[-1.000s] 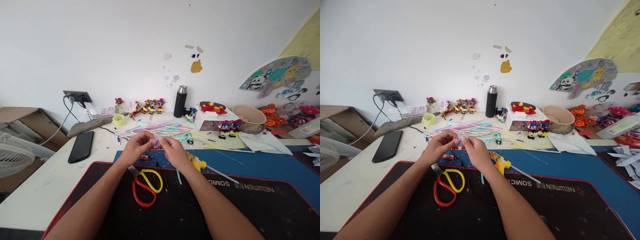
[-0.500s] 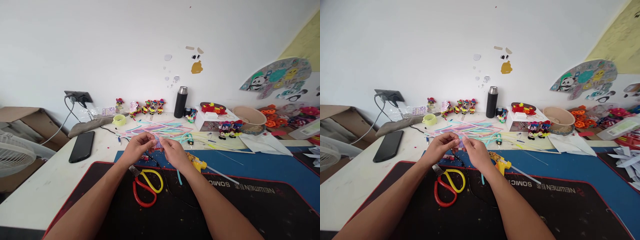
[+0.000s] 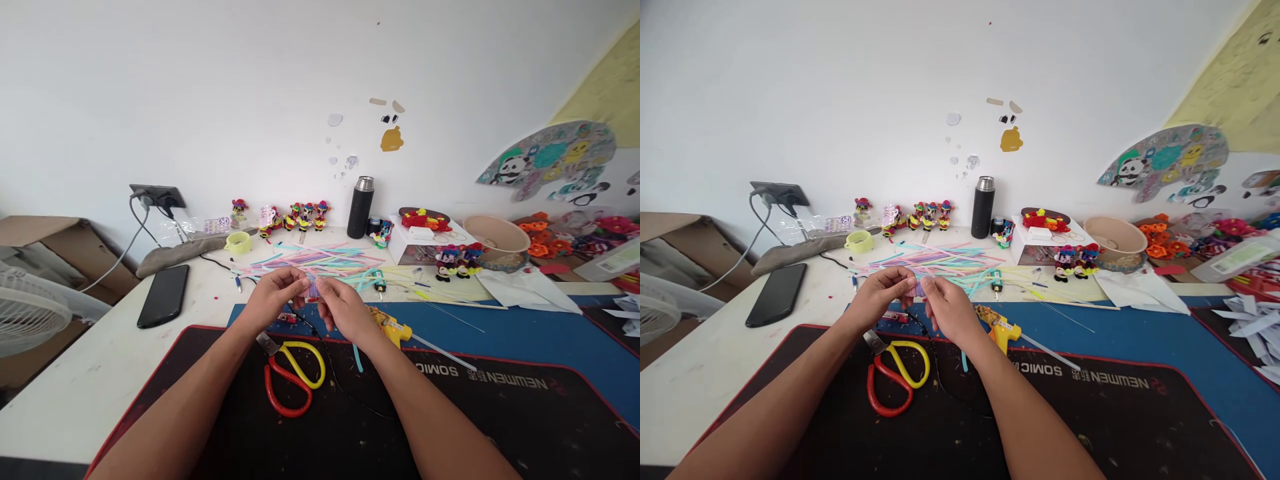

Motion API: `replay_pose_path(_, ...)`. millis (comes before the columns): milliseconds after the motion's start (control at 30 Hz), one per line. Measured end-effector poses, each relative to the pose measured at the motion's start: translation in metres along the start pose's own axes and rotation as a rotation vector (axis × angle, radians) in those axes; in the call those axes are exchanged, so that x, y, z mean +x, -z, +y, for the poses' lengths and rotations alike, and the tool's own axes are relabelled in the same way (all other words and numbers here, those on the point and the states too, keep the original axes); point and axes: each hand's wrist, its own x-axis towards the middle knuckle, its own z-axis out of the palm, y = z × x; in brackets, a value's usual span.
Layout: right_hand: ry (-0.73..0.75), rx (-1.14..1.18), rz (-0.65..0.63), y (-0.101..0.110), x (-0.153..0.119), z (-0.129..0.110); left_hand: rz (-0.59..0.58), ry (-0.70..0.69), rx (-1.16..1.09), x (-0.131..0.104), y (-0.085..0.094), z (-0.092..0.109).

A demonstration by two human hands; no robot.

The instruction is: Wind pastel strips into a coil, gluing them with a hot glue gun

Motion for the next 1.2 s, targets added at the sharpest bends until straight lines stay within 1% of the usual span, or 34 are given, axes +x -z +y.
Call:
replay_pose_path(200, 0.005, -0.155, 0.052, -0.001, 0.000, 0.001, -0.013, 0.025, -0.009, 0.001, 0.000, -0.005)
replay_pose_path(400, -0.016, -0.186, 0.063, -0.001, 0.001, 0.002, -0.018, 0.056, -0.041, 0.002, 0.002, -0.011)
replay_pose_path(600, -0.010, -0.184, 0.091, -0.002, 0.001, 0.003, -0.004, 0.089, -0.045, 0.002, 0.000, -0.007)
replay_pose_path(933, -0.033, -0.214, 0.088, -0.002, 0.003, 0.005, 0.086, 0.216, 0.091, 0.001, -0.004, -0.004)
replay_pose_path(1200, -0.014, -0.291, 0.105, 0.000, 0.002, 0.000, 0.098, 0.190, 0.167, 0.000, -0.003, -0.004)
